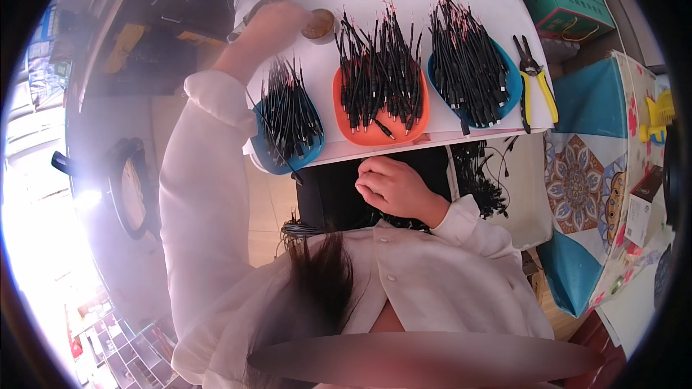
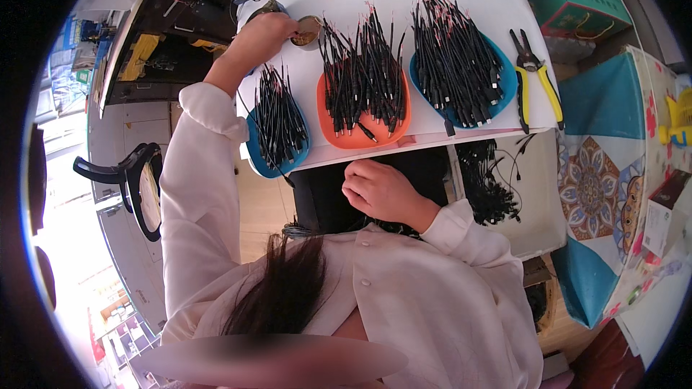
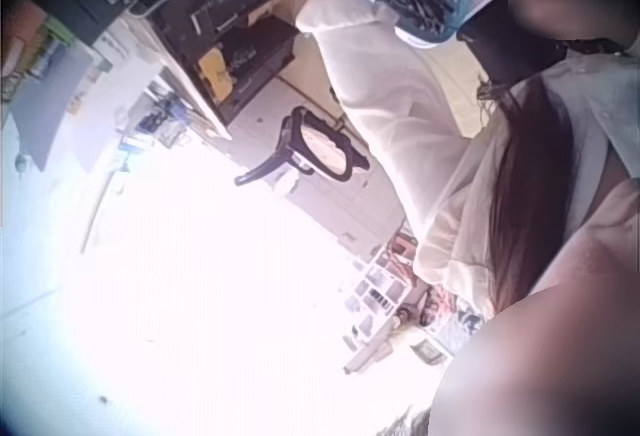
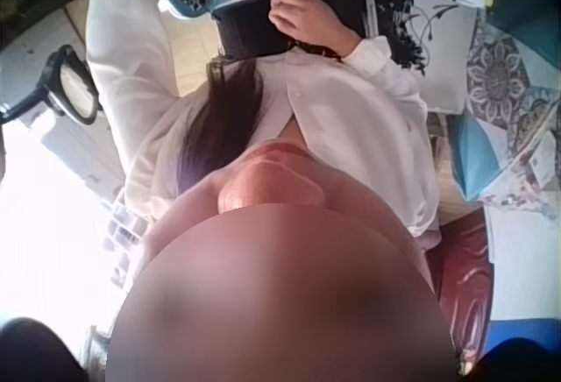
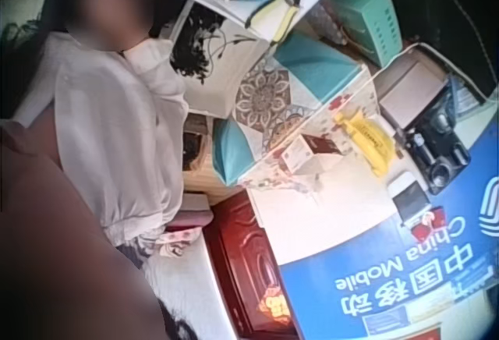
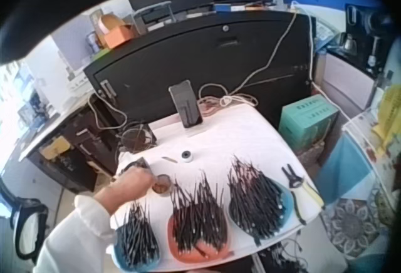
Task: The person sits on the floor and repeatedly picks up black wires, strips their ends with yellow-handled pliers, twists the exposed strands, and places the finished wires into trays on a small table. The process is repeated for multiple wires.
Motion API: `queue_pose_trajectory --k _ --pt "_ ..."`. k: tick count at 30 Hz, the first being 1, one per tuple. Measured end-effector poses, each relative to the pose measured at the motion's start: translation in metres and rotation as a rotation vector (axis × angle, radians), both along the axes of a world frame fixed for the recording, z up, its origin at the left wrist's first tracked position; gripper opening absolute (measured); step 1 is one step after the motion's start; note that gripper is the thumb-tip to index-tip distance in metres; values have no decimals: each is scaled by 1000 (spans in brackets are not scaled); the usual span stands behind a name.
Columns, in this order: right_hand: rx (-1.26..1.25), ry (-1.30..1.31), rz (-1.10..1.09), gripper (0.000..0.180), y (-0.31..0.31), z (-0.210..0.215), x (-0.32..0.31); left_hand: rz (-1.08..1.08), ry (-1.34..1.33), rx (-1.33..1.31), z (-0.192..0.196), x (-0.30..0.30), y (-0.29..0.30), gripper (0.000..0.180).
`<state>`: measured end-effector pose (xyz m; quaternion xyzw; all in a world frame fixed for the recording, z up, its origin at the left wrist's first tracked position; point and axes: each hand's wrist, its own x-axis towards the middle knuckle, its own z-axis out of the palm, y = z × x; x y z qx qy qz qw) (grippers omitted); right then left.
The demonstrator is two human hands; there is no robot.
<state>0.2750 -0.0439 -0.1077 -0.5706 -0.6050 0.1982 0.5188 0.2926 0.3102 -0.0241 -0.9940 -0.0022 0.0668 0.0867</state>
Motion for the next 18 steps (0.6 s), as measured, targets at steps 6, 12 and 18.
queue_pose_trajectory --k 6,12,18 --pt "25 -12 -18 7 0 1 0 -9 -29 48 15 -2 -11 20" --pt "-52 -16 22 8 -3 1 0 287 -413 -369 57 -46 12 15" --pt "-31 -80 4 7 1 -1 -5 111 -449 -177 41 -70 46 15"
